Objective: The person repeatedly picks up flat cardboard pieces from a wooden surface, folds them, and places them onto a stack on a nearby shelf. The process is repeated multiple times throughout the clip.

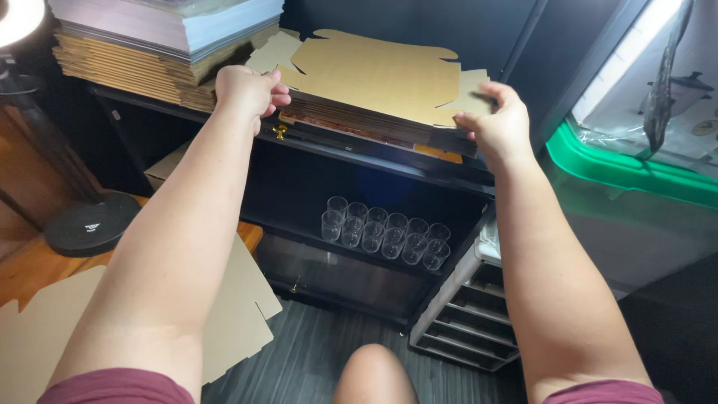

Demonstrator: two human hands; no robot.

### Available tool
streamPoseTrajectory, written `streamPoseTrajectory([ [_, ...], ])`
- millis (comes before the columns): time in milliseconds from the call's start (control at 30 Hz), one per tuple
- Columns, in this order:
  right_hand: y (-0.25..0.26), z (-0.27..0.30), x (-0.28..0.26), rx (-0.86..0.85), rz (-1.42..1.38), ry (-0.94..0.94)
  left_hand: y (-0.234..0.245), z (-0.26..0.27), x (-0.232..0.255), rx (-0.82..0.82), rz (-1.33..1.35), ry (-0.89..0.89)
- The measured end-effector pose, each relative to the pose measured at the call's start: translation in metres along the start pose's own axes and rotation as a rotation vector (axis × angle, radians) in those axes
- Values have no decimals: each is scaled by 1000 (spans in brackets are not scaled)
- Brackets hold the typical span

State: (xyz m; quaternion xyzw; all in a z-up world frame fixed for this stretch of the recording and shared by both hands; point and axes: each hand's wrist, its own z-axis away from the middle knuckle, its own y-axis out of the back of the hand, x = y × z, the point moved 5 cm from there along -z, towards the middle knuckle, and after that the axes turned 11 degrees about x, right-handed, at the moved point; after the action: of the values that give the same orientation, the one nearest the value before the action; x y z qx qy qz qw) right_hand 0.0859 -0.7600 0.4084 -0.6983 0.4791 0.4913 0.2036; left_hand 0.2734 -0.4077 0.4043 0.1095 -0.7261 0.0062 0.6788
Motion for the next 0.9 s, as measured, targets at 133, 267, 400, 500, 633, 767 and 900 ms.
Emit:
streamPoseTrajectory([
  [133,-8,-4,5,6,72,-84,-12,-8,-3,0,-8,29],
  [267,-11,-10,11,32,112,-84,-24,-24,-11,27,23,15],
  [400,-12,-10,11,24,126,-84,-33,-39,-20,25,25,-4],
  [500,-10,-12,16,42,171,-66,-37,-43,-25,29,22,-13],
  [633,-9,-16,26,37,154,-53,-34,-37,-26,41,14,16],
  [767,-7,-15,31,36,198,-51,-33,-37,-32,56,19,19],
  [900,-6,-16,34,28,259,-24,-34,-35,-34,63,27,22],
])
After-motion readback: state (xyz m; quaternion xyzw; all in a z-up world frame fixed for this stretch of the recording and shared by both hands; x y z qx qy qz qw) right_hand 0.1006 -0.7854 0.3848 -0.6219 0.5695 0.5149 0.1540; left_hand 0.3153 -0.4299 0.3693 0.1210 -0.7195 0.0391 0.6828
